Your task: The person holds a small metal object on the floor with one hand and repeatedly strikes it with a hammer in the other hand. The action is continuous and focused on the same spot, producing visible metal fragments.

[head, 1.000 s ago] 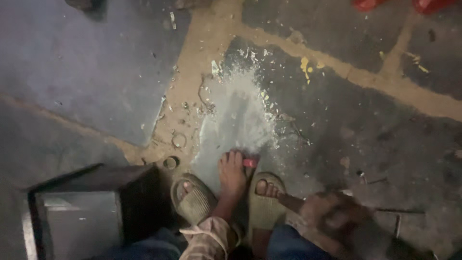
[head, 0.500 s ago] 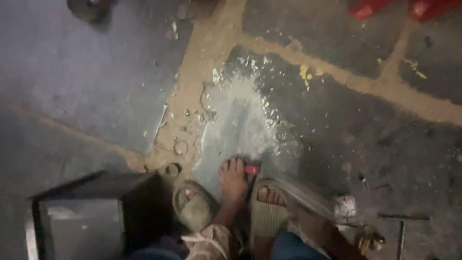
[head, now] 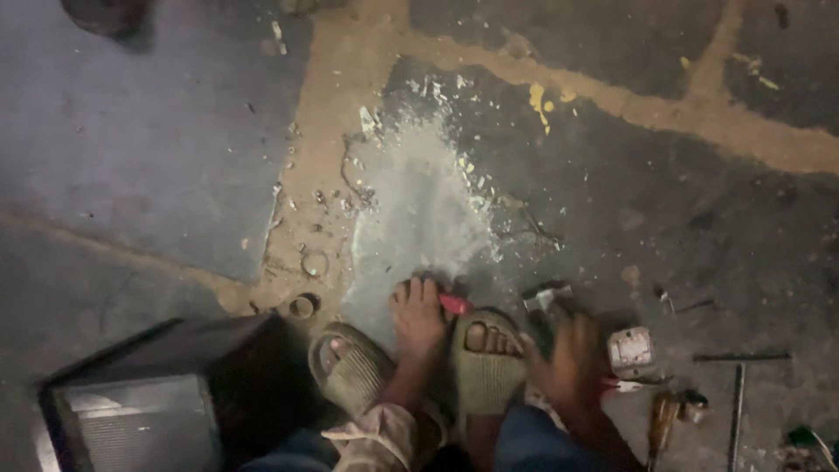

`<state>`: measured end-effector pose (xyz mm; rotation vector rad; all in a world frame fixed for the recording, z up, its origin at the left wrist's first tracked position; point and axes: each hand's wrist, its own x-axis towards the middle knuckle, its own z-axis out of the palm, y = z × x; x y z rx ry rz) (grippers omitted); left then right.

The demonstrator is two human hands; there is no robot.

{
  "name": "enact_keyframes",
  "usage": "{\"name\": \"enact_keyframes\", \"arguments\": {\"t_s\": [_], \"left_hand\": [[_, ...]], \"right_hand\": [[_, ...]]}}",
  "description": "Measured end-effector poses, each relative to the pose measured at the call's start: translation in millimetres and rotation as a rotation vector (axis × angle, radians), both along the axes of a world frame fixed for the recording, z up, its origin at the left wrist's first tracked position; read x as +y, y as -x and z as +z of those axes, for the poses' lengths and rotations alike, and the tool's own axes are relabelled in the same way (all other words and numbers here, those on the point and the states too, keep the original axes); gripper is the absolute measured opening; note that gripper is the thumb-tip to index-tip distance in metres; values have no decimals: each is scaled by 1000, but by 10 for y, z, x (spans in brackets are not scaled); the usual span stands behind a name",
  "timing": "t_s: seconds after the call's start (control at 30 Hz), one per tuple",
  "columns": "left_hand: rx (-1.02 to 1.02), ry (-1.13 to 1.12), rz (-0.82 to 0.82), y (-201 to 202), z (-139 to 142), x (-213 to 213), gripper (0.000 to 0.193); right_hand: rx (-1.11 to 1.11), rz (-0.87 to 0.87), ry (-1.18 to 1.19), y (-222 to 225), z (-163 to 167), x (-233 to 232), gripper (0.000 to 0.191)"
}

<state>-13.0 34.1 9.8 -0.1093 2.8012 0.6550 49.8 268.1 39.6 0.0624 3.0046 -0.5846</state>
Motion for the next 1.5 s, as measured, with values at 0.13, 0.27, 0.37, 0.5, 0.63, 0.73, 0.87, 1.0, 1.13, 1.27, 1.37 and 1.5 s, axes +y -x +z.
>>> {"name": "enact_keyframes", "arguments": {"t_s": [0.13,0.27,0.37,0.5,0.63,0.73,0.87,1.0,1.13,1.27,1.37,1.5], "left_hand": [[172,87,-39,-44,-113,-32,52],[58,-4,111,-89,-159,-22,51],[374,-173,166,-108,-120,-14,63],[380,-240,154,-166,-13,-42,78],[352,-225,257,-196,56,-67,90],[348,-173,285,-217,72,-75,94],[282,-99,283,-230,35,-71,98],[287,-188,309,-249,-20,-79,94],[269,-211,293,-234,-49,-132,88],[287,-192,225,-189,-25,-193,85],[303,-197,245,-164,12,-187,85],[230,-183,265,-140,57,-164,84]], "right_hand": [[-10,123,683,338,157,-637,63],[-29,165,786,722,20,-898,36],[2,121,760,831,-134,-835,24],[-14,109,725,751,-158,-761,32],[-85,15,663,689,-4,-791,30],[-66,46,674,731,97,-808,25],[-114,115,635,771,146,-819,21],[-60,131,668,763,133,-829,24],[-93,159,711,786,152,-862,23],[-128,139,721,859,237,-907,22],[-88,161,682,896,311,-922,22],[-82,183,638,906,334,-928,23]]}}
